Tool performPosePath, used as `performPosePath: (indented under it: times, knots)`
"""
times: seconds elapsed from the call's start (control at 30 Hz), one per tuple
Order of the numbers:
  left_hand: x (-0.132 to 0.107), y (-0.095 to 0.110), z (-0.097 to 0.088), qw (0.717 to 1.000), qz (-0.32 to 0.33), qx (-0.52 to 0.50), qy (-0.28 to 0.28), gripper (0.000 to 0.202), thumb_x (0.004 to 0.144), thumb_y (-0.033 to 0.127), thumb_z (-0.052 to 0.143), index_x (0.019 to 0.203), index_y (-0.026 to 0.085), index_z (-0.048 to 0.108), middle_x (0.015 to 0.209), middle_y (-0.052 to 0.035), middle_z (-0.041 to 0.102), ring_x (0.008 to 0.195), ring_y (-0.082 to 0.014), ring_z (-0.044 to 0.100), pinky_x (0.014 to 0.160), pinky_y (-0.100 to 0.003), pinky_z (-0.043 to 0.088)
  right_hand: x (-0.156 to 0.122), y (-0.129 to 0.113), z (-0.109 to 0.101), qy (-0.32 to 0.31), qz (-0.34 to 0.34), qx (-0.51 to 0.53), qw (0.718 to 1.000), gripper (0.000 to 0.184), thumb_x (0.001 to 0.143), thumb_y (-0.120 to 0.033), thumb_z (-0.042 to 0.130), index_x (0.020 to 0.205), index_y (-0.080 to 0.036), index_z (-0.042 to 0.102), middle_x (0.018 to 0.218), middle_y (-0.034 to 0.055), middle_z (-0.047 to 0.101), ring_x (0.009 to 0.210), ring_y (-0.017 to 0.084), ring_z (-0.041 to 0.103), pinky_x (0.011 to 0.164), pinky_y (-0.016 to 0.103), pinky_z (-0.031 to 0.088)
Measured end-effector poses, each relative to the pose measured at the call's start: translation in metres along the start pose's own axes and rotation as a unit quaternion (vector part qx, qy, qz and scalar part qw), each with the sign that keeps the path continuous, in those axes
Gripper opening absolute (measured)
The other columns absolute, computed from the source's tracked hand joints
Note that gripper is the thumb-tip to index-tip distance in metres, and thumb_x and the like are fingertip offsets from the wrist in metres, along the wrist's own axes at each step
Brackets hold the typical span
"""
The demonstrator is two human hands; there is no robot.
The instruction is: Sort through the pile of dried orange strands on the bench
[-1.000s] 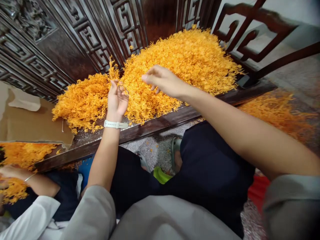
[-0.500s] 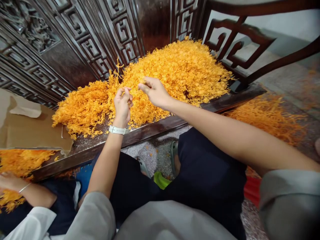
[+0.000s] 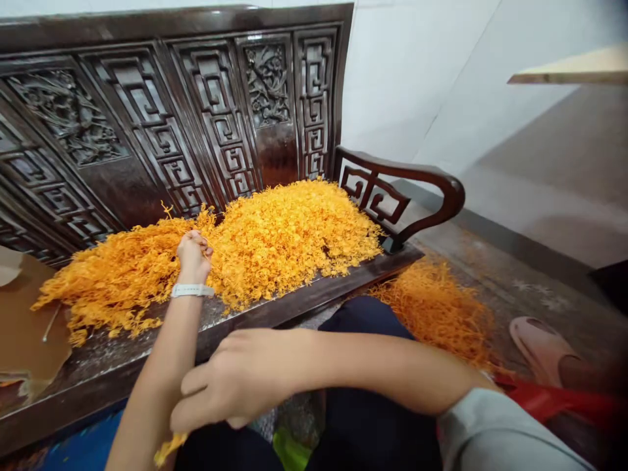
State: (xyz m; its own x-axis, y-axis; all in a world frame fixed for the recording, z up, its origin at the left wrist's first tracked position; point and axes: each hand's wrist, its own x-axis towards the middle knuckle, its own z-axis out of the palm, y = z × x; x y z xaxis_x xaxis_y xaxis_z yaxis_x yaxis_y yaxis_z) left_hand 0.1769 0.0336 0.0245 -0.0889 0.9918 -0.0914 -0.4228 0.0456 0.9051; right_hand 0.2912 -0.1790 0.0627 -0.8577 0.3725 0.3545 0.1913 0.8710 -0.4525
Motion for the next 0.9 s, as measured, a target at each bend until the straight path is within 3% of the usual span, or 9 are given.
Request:
performPosePath:
  times: [0.17,0.23,0.3,0.37,0.43,0.5,0.7,0.83,0.9]
  knots:
    - [0.009,0.013,-0.002,0.991,-0.034,-0.094,-0.094,0.015,0.101,0.013,0.061,0.089,0.019,0.058,0.057,0.0088,0.047,0.041,-0.0043,0.039,0.047,-0.016,0.037,-0.01,0.012,-0.049,-0.094,0.05,0.272,0.957,0.022,0.103,-0.033,0.063,0.096,-0.013,0.07,0.094,0.0076,0.076,0.082,0.015,0.068,0.078,0.027,0.052]
    - [0.007,0.015,0.001,0.982,-0.058,-0.135,-0.115,0.017,0.106,0.016,0.058,0.089,0.019,0.058,0.057,0.0083,0.046,0.041,-0.0038,0.038,0.046,-0.016,0.035,-0.017,0.039,-0.071,0.021,0.071,0.403,0.912,0.03,0.092,-0.045,0.077,0.091,-0.015,0.07,0.081,0.0029,0.072,0.071,0.013,0.064,0.069,0.026,0.052]
    - [0.003,0.015,0.004,0.971,-0.071,-0.181,-0.138,0.02,0.107,0.017,0.056,0.088,0.018,0.058,0.058,0.0079,0.045,0.041,-0.0032,0.038,0.044,-0.015,0.033,-0.018,0.067,-0.083,0.292,0.127,0.475,0.82,0.037,0.088,-0.054,0.078,0.089,-0.018,0.068,0.071,-0.0008,0.065,0.064,0.012,0.056,0.061,0.024,0.05]
    - [-0.002,0.016,0.007,0.958,-0.078,-0.219,-0.166,0.022,0.107,0.018,0.059,0.085,0.018,0.057,0.06,0.0074,0.043,0.043,-0.0027,0.037,0.043,-0.013,0.032,-0.013,0.091,-0.085,0.52,0.215,0.492,0.664,0.04,0.093,-0.059,0.069,0.088,-0.019,0.064,0.067,-0.0006,0.059,0.062,0.013,0.052,0.058,0.024,0.049]
    - [-0.008,0.016,0.012,0.944,-0.089,-0.25,-0.198,0.023,0.106,0.016,0.058,0.083,0.017,0.056,0.061,0.0066,0.041,0.043,-0.0025,0.037,0.041,-0.013,0.03,-0.004,0.11,-0.08,0.609,0.31,0.505,0.527,0.039,0.1,-0.055,0.058,0.088,-0.019,0.062,0.069,0.0013,0.059,0.062,0.014,0.051,0.058,0.025,0.049]
    - [-0.014,0.016,0.019,0.929,-0.098,-0.274,-0.23,0.022,0.107,0.015,0.057,0.084,0.017,0.057,0.061,0.0062,0.039,0.043,-0.0028,0.036,0.04,-0.013,0.028,0.005,0.121,-0.071,0.633,0.375,0.487,0.471,0.038,0.102,-0.053,0.054,0.088,-0.018,0.061,0.073,0.0015,0.058,0.062,0.013,0.05,0.057,0.024,0.045]
    - [-0.022,0.012,0.037,0.931,-0.13,-0.24,-0.242,0.015,0.103,0.018,0.064,0.088,0.018,0.061,0.059,0.007,0.041,0.04,-0.0027,0.032,0.035,-0.014,0.022,0.015,0.122,-0.039,0.532,0.375,0.182,0.737,0.046,0.095,-0.058,0.069,0.072,-0.021,0.052,0.073,-0.0025,0.05,0.069,0.013,0.044,0.066,0.025,0.038]
    - [-0.025,0.0,0.037,0.947,-0.13,-0.237,-0.175,0.015,0.098,0.009,0.063,0.087,0.018,0.057,0.055,0.0085,0.041,0.038,-0.0028,0.031,0.036,-0.013,0.019,0.009,0.092,-0.027,0.508,0.368,-0.031,0.778,0.037,0.105,-0.042,0.052,0.074,-0.024,0.044,0.069,-0.0036,0.042,0.067,0.015,0.039,0.069,0.028,0.037]
    - [-0.026,-0.007,0.039,0.958,-0.14,-0.21,-0.135,0.018,0.092,0.003,0.061,0.083,0.018,0.055,0.054,0.0088,0.041,0.036,-0.0027,0.029,0.036,-0.014,0.017,0.014,0.062,-0.021,0.39,0.383,-0.094,0.832,0.026,0.105,-0.03,0.048,0.081,-0.024,0.052,0.072,-0.0006,0.051,0.067,0.017,0.045,0.069,0.03,0.04]
